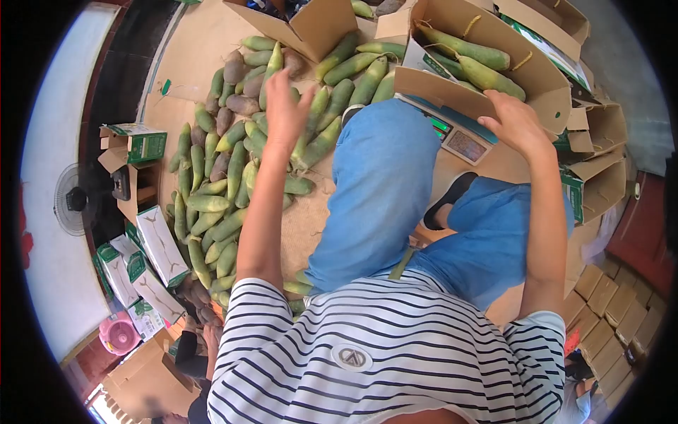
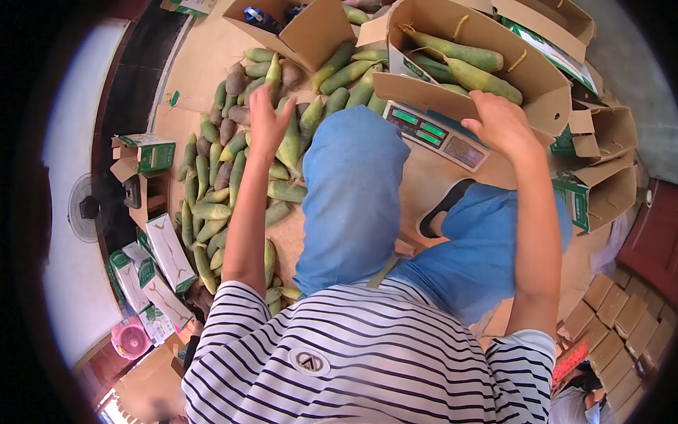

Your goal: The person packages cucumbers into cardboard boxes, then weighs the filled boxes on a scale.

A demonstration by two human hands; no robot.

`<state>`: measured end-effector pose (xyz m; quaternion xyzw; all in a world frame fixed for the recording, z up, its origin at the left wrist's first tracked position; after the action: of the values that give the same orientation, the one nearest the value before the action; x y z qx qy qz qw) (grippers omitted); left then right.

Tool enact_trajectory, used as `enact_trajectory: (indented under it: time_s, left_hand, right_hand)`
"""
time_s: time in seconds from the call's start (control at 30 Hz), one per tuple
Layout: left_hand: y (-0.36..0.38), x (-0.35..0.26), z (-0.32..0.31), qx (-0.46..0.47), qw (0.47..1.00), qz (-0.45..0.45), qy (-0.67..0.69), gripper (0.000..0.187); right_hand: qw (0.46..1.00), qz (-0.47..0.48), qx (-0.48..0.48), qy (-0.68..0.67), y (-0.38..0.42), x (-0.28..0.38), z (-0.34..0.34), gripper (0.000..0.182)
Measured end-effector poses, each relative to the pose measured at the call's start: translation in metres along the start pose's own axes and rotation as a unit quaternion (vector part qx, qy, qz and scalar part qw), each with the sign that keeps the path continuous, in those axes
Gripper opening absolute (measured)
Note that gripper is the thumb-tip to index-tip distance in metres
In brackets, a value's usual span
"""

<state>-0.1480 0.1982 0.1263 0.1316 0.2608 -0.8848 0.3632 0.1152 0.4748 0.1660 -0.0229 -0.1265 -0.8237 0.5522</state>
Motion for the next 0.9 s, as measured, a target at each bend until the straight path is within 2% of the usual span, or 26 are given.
enact_trajectory:
  time_s: [0.07,0.17,0.23,0.3,0.37,0.4,0.43,0.5,0.57,0.6,0.63,0.7,0.77,0.83,0.9]
  left_hand:
    - [-0.018,-0.084,0.044,-0.007,0.991,-0.066,0.116,0.045]
    - [-0.021,-0.199,0.095,-0.050,0.950,-0.212,0.223,0.047]
    - [-0.012,-0.263,0.098,0.021,0.916,-0.300,0.267,0.036]
    - [0.001,-0.323,0.084,0.044,0.921,-0.312,0.229,0.027]
    - [0.012,-0.355,0.076,0.001,0.929,-0.329,0.168,0.022]
    - [0.011,-0.367,0.060,0.045,0.925,-0.350,0.144,0.020]
    - [0.005,-0.370,0.045,0.089,0.917,-0.369,0.119,0.020]
    - [-0.010,-0.345,0.005,0.136,0.923,-0.355,0.055,0.019]
    - [-0.021,-0.319,-0.037,0.182,0.924,-0.337,-0.008,0.018]
    - [-0.020,-0.308,-0.045,0.197,0.910,-0.359,-0.069,0.019]
    - [-0.016,-0.297,-0.049,0.212,0.891,-0.381,-0.127,0.020]
    - [-0.011,-0.297,-0.054,0.214,0.901,-0.358,-0.123,0.020]
    - [-0.006,-0.304,-0.063,0.220,0.900,-0.361,-0.108,0.021]
    - [0.009,-0.304,-0.074,0.243,0.890,-0.374,-0.094,0.020]
    - [0.032,-0.309,-0.080,0.243,0.878,-0.395,-0.121,0.018]
  right_hand:
    - [1.000,0.002,0.004,-0.002,0.000,0.001,-0.001,0.043]
    - [1.000,-0.002,0.007,-0.017,-0.003,-0.005,-0.005,0.046]
    - [0.999,-0.008,-0.009,-0.041,-0.003,-0.014,-0.014,0.048]
    - [0.998,-0.019,-0.053,-0.028,0.010,0.005,-0.004,0.047]
    - [0.997,-0.020,-0.072,-0.015,0.015,0.013,0.000,0.047]
    - [0.998,-0.016,-0.065,-0.016,0.012,0.006,-0.001,0.047]
    - [0.998,-0.011,-0.058,-0.016,0.010,0.000,-0.002,0.048]
    - [0.997,-0.010,-0.080,-0.002,0.011,-0.016,-0.007,0.042]
    - [0.997,-0.050,-0.037,-0.056,0.003,-0.048,-0.024,0.033]
    - [0.993,-0.109,0.030,-0.024,0.006,-0.004,0.015,0.033]
    - [0.996,-0.065,-0.013,-0.061,0.005,-0.002,0.017,0.033]
    - [0.987,0.014,-0.108,-0.122,0.003,-0.011,0.022,0.033]
    - [0.986,-0.039,-0.129,-0.100,0.001,-0.042,0.019,0.034]
    - [0.985,-0.077,-0.127,-0.088,0.000,-0.036,0.032,0.036]
    - [0.978,-0.054,-0.162,-0.121,0.002,-0.034,0.040,0.037]
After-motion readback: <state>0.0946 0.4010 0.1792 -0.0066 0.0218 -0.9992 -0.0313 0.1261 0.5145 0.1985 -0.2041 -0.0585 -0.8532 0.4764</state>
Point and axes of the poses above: each hand's wrist, its own y-axis away from the middle knuckle, its own z-axis out of the back of the hand, x = y × z, the point moved 5 cm from there along -y, towards the middle knuckle, and after that the axes turned 1 degree about x, right-handed, at the moved point
